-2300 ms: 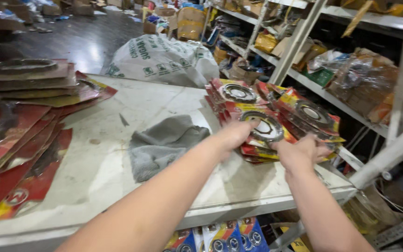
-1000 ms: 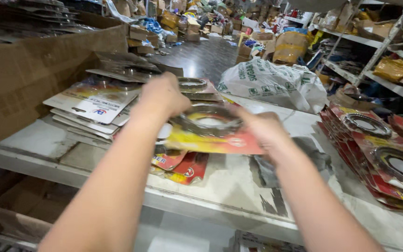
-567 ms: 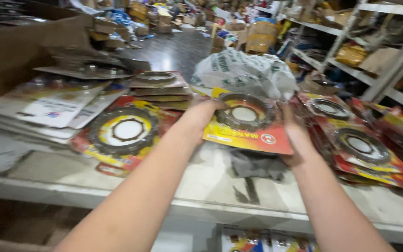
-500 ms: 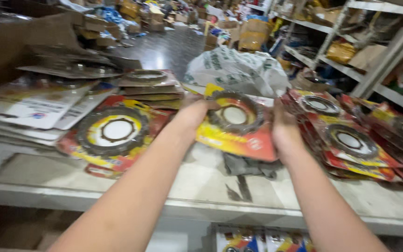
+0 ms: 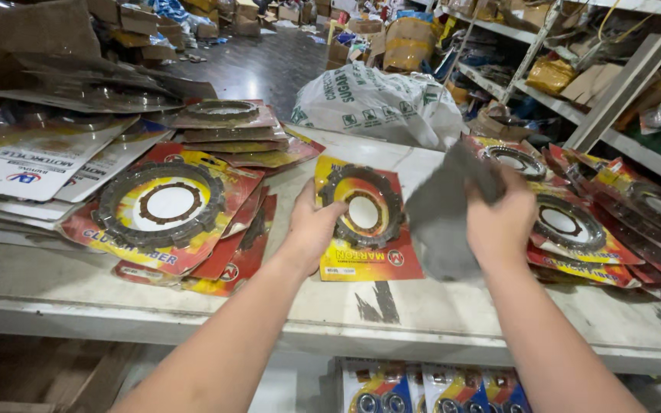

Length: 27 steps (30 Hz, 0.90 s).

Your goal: The person wipes the plastic packaging of clutch fiber parts with a gray cloth on a cluttered workbench. They handle multiple packages one at a time, wiping each surface and placing them back on the bench.

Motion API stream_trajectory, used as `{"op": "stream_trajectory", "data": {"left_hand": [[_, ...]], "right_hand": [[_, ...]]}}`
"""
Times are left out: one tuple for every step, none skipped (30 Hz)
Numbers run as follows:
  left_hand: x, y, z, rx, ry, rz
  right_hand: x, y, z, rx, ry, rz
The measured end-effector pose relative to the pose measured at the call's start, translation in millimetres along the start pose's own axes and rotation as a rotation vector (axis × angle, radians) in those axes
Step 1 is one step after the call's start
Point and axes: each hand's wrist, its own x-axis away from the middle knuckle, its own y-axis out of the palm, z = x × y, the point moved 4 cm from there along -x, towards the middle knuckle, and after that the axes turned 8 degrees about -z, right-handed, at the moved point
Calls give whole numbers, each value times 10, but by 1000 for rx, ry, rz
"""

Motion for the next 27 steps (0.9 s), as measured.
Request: {"op": "stream_trajectory", "data": {"left_hand": [[-1, 2, -6, -12, 28, -25], [6, 8, -10, -24, 56, -50], [-5, 4, -2, -74, 73, -39], [-14, 7, 7, -125, 89, -27], [-8, -1, 17, -175, 105, -13], [-4, -21, 21, -181, 98, 14], [-11, -39, 31, -187, 93, 43], [-12, -74, 45, -192, 89, 72], [-14, -117, 61, -184, 92, 116], [-15, -161, 76, -176, 94, 161], [-5, -193, 80, -165, 93, 202], [1, -197, 83, -200, 92, 206], [5, -186, 83, -231, 93, 209], [14, -176, 82, -263, 93, 212], [20, -161, 71, -259, 81, 190], [25, -145, 59, -255, 69, 166], [26, -123, 44, -251, 57, 143], [22, -103, 36, -247, 57, 124], [4, -95, 39, -246, 59, 105], [-14, -85, 41, -244, 61, 85], [-4, -86, 26, -216, 55, 77], [1, -84, 14, -188, 49, 68], [-13, -93, 24, -162, 48, 63], [-26, -102, 43, -196, 57, 70], [-24, -111, 50, -232, 62, 75], [-22, -115, 52, -269, 67, 80], [-8, -108, 25, -242, 48, 93]], "right_hand": [[-51, 66, -93, -20, -11, 41], [-86, 165, -204, -40, -21, 82], [-100, 266, -323, -61, -36, 126], [-83, 432, -478, -42, -80, 107], [-52, 595, -637, -24, -125, 86], [23, 786, -751, -32, -56, -44], [108, 968, -864, -41, 8, -175], [222, 1067, -999, -91, -49, -270], [315, 1124, -1111, -138, -106, -364], [341, 1121, -1158, -81, -126, -458], [382, 1057, -1169, -20, -142, -552], [408, 1012, -1177, 42, -158, -646], [382, 930, -1163, 137, -162, -632], [349, 839, -1135, 233, -166, -616], [307, 782, -1108, 329, -168, -599], [255, 755, -1069, 383, -118, -560], [212, 757, -1033, 438, -68, -520], [174, 775, -996, 492, -18, -478], [139, 849, -969, 421, 40, -474], [117, 964, -955, 350, 99, -469], [141, 1051, -928, 277, 161, -469], [189, 1105, -933, 175, 123, -458], [217, 1160, -951, 71, 79, -445], [226, 1181, -963, -33, 35, -432], [269, 1197, -959, -89, -5, -513], [308, 1173, -946, -146, -46, -594], [348, 1107, -915, -199, -81, -674]]}}
